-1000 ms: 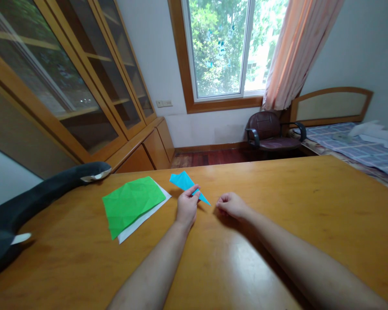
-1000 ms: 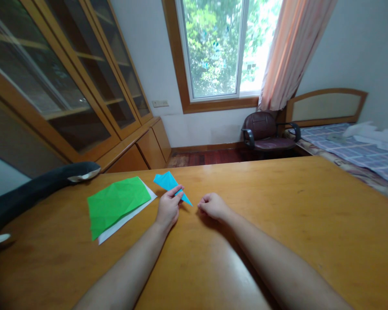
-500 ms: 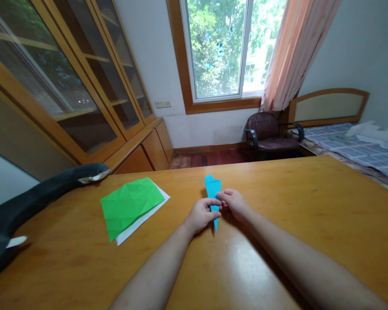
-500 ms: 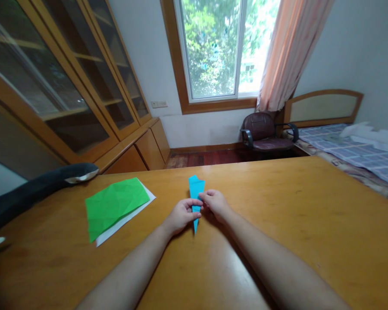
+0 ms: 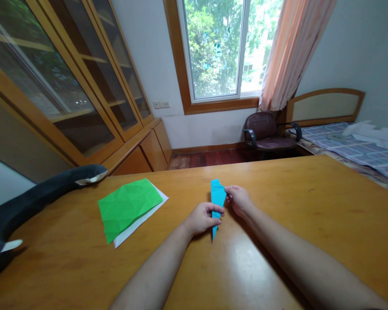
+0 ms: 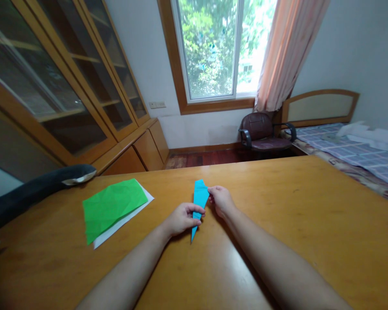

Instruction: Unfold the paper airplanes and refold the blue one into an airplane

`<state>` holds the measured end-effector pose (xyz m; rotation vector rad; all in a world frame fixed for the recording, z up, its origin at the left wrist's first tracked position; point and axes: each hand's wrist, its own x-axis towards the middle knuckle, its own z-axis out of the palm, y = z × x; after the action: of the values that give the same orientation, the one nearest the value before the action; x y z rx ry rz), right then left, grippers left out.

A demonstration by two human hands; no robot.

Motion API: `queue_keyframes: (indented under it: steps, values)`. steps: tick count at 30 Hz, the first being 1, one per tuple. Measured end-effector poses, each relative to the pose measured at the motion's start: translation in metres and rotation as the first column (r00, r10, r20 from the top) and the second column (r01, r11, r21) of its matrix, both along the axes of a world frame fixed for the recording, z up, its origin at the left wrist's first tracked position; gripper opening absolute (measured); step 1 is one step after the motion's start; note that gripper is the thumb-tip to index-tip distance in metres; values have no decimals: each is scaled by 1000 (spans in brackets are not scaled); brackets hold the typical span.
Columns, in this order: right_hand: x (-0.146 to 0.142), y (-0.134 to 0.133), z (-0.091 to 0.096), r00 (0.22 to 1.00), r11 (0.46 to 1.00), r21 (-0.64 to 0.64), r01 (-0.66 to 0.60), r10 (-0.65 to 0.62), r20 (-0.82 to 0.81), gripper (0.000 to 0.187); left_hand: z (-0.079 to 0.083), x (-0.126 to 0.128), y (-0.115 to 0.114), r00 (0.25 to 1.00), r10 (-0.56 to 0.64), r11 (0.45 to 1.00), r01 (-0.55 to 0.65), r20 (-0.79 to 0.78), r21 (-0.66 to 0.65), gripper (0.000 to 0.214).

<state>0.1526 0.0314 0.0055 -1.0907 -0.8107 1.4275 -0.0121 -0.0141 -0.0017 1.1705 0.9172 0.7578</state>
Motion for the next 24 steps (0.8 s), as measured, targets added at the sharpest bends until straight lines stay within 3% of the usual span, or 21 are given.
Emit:
queue_keyframes:
  steps: [7, 9, 15, 24]
  values:
    - [0, -4, 3, 960, 960, -81, -269, 261, -105, 29, 3, -1, -1, 992, -76, 995, 82, -97, 61, 31]
    - [0, -4, 2, 966, 964, -95, -249, 241, -91, 28, 4, -1, -2, 988, -96, 991, 105, -120, 79, 30]
    - [1, 2, -4, 999, 997, -79, -27, 23, -50, 26, 10, -9, 1, 986, -120, 992, 124, -113, 27, 32]
    - [13, 12, -8, 997, 1000, -24, -6, 8, 71, 24, 13, -40, 16, 965, 229, 973, -225, -124, 46, 33]
